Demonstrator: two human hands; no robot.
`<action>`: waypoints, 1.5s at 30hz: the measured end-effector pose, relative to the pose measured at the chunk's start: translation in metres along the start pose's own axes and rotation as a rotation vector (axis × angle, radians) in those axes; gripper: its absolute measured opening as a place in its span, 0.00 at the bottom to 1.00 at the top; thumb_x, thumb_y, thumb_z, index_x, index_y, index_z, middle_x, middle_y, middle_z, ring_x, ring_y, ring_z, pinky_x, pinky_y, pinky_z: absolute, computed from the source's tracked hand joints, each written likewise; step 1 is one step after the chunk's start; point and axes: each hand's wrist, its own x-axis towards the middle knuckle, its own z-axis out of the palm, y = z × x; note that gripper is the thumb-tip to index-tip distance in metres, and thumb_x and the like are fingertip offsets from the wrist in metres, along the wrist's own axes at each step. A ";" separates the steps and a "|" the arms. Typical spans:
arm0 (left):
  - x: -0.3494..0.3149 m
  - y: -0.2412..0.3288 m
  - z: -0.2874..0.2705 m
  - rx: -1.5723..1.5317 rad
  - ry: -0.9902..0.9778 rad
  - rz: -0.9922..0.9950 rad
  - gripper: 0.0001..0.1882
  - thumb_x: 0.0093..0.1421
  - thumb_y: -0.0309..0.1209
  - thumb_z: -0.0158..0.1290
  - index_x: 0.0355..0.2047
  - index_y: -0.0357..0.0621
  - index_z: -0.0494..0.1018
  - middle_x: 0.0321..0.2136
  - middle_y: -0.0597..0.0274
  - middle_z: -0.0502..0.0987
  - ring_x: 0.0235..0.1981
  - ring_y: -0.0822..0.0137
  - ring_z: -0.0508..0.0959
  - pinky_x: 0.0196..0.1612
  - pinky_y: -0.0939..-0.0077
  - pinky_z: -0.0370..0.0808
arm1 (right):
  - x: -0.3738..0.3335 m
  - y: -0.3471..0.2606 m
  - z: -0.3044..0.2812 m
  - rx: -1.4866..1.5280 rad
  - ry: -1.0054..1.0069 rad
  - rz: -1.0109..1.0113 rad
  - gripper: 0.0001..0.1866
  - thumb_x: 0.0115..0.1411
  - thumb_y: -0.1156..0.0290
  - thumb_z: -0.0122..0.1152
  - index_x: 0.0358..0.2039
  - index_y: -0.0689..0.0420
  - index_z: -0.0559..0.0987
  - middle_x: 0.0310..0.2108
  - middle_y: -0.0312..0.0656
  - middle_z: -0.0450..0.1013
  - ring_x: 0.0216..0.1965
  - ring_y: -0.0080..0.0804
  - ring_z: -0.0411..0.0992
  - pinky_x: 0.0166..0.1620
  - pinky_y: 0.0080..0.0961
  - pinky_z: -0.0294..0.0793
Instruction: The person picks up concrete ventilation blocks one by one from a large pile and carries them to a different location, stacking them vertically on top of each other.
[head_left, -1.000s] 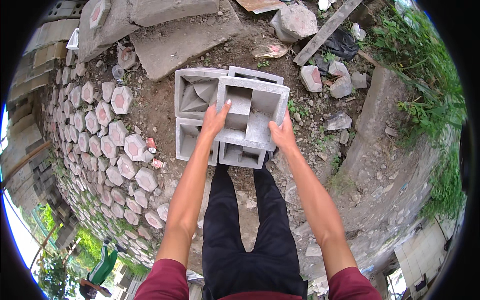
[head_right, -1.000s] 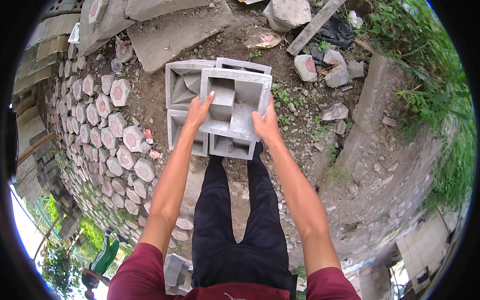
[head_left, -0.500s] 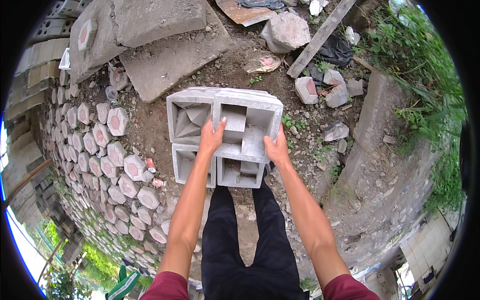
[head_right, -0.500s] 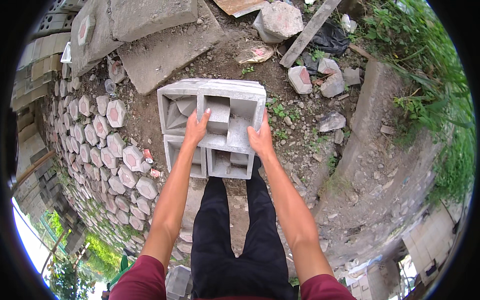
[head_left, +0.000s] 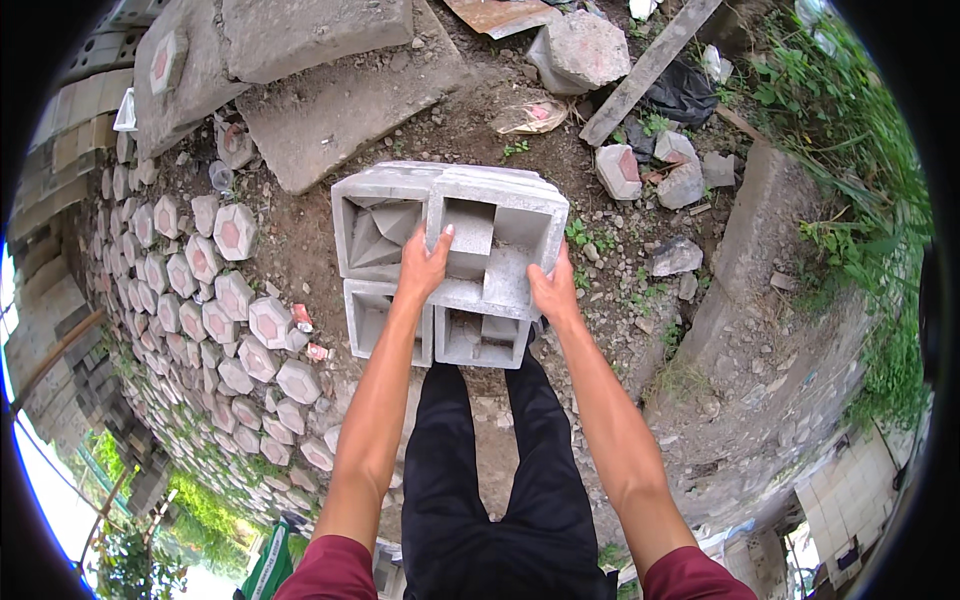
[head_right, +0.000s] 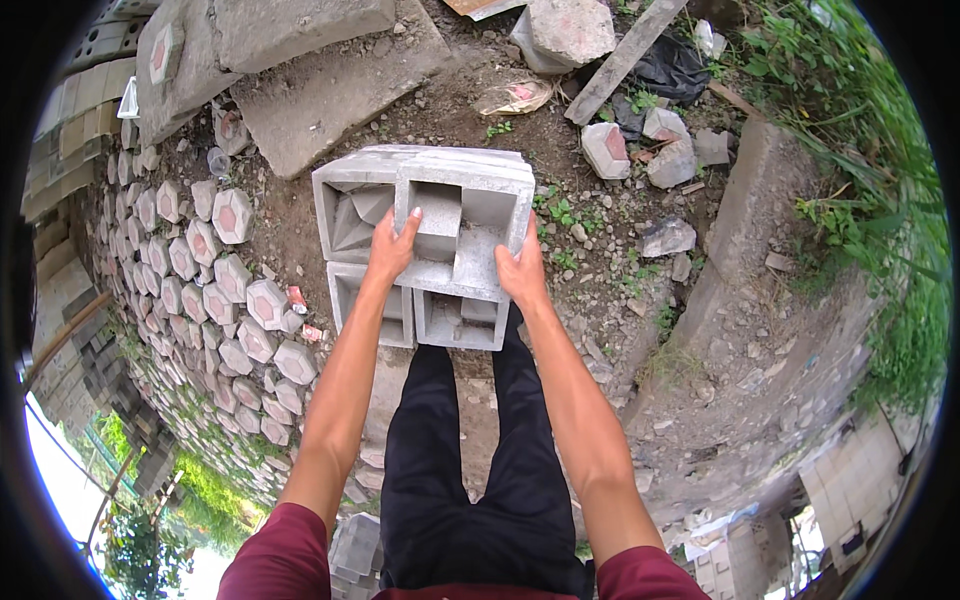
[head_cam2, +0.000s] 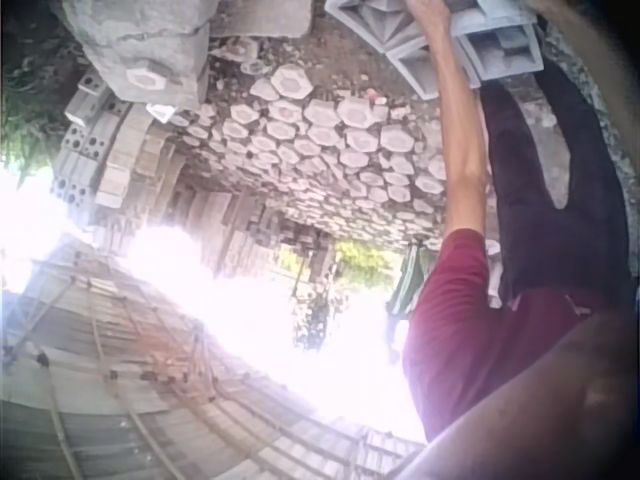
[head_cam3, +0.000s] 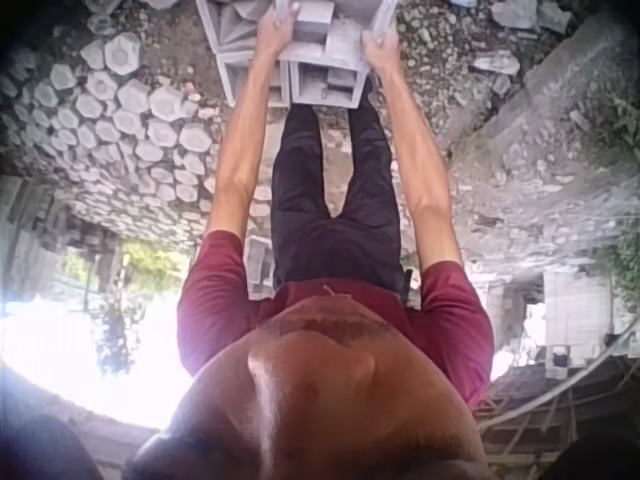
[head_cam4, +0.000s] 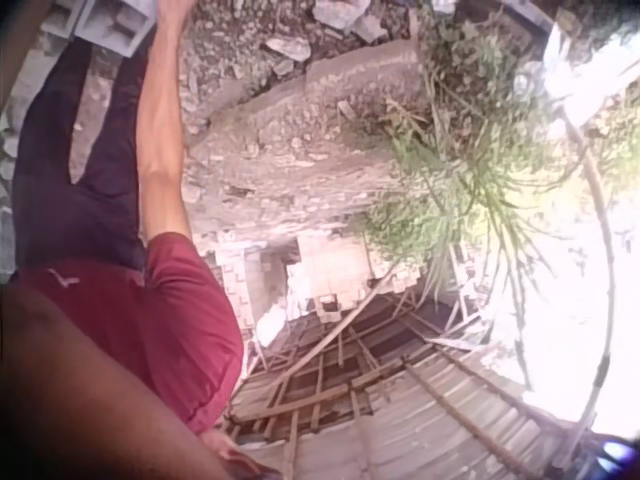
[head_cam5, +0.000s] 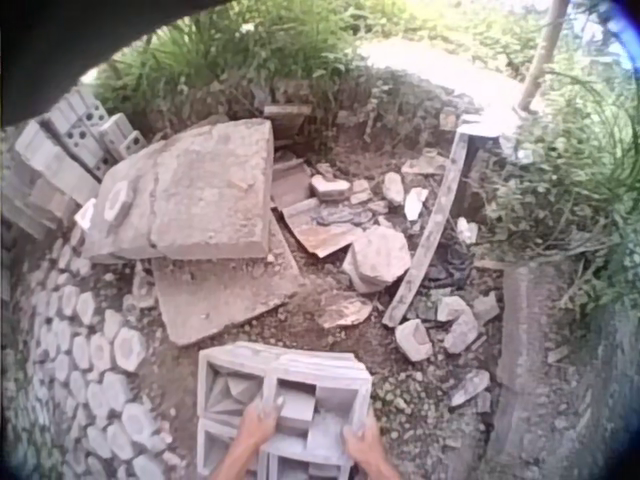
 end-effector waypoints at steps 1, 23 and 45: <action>0.001 0.001 0.000 -0.003 -0.001 -0.002 0.24 0.63 0.43 0.50 0.48 0.32 0.70 0.37 0.44 0.78 0.41 0.56 0.78 0.46 0.65 0.71 | 0.000 -0.002 -0.001 -0.005 -0.001 0.031 0.40 0.49 0.81 0.46 0.65 0.66 0.50 0.59 0.52 0.60 0.61 0.37 0.59 0.63 0.27 0.55; 0.002 -0.005 -0.013 0.003 -0.044 0.036 0.29 0.63 0.47 0.49 0.55 0.36 0.66 0.46 0.42 0.75 0.50 0.49 0.74 0.53 0.63 0.68 | 0.003 -0.001 0.011 -0.039 0.022 0.024 0.36 0.52 0.81 0.50 0.63 0.64 0.53 0.54 0.50 0.66 0.54 0.37 0.66 0.58 0.30 0.62; -0.365 0.181 -0.199 -0.357 0.063 0.076 0.19 0.64 0.34 0.51 0.50 0.34 0.69 0.45 0.51 0.77 0.47 0.65 0.76 0.52 0.73 0.71 | -0.329 -0.312 0.069 -0.163 -0.138 -0.299 0.09 0.61 0.72 0.59 0.37 0.65 0.78 0.27 0.40 0.78 0.31 0.22 0.76 0.38 0.20 0.74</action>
